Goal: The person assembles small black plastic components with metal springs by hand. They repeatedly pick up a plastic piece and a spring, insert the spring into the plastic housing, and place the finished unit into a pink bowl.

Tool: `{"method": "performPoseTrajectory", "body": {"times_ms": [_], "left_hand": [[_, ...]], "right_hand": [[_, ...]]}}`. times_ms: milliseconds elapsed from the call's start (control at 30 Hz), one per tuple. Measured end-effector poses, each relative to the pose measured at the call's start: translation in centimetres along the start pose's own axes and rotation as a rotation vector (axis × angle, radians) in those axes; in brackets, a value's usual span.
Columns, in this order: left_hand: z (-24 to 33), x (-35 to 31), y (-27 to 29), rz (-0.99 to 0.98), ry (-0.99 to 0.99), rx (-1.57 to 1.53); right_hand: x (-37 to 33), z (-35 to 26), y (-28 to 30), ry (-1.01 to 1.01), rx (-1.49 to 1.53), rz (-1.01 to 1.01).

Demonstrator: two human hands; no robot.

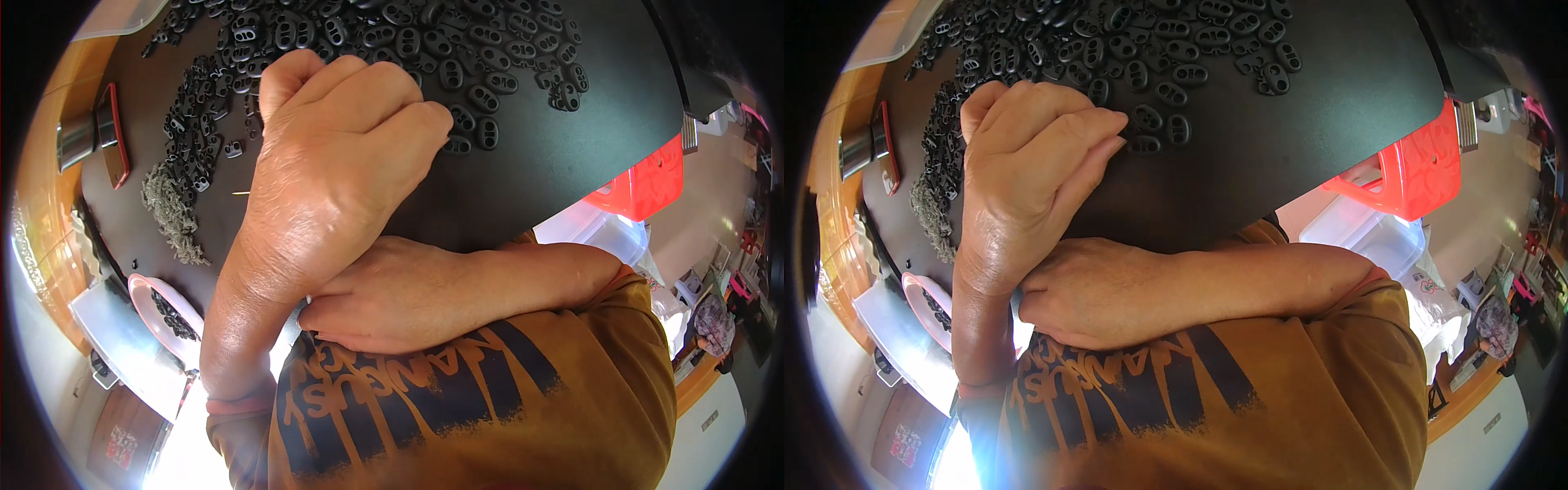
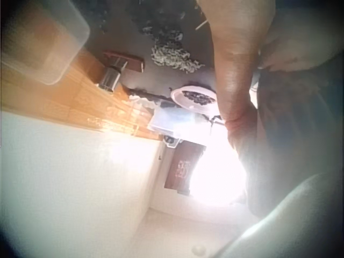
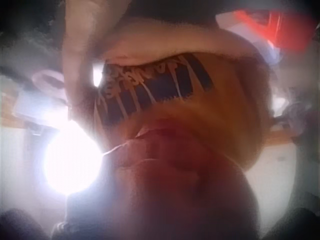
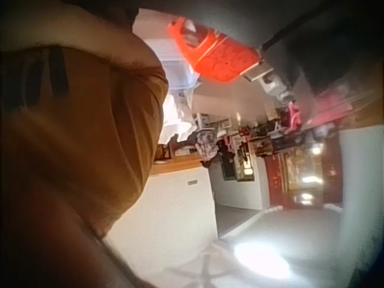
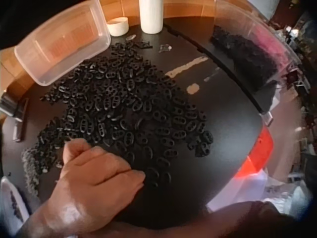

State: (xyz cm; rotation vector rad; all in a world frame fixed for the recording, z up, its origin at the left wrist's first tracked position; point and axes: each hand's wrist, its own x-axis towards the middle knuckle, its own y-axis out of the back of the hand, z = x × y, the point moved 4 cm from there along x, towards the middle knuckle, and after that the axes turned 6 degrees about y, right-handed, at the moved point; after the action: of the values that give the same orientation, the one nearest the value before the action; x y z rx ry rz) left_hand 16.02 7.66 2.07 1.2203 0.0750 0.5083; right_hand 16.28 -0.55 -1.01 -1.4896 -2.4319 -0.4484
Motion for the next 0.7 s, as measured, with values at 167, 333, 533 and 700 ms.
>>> {"method": "performPoseTrajectory", "body": {"times_ms": [167,333,533,700], "left_hand": [[0.2,0.4,-0.7,-0.070,0.038,0.053],[0.6,0.8,-0.9,-0.049,0.053,0.033],[0.7,1.4,-1.3,-0.053,0.108,0.036],[0.9,1.4,-1.6,0.040,0.105,-0.011]], "right_hand": [[-0.1,0.2,-0.4,0.020,0.024,0.036],[0.0,0.5,-0.4,0.013,0.068,0.062],[0.6,-0.1,0.3,0.011,0.072,0.000],[0.9,0.2,0.0,0.018,0.143,0.090]]}}
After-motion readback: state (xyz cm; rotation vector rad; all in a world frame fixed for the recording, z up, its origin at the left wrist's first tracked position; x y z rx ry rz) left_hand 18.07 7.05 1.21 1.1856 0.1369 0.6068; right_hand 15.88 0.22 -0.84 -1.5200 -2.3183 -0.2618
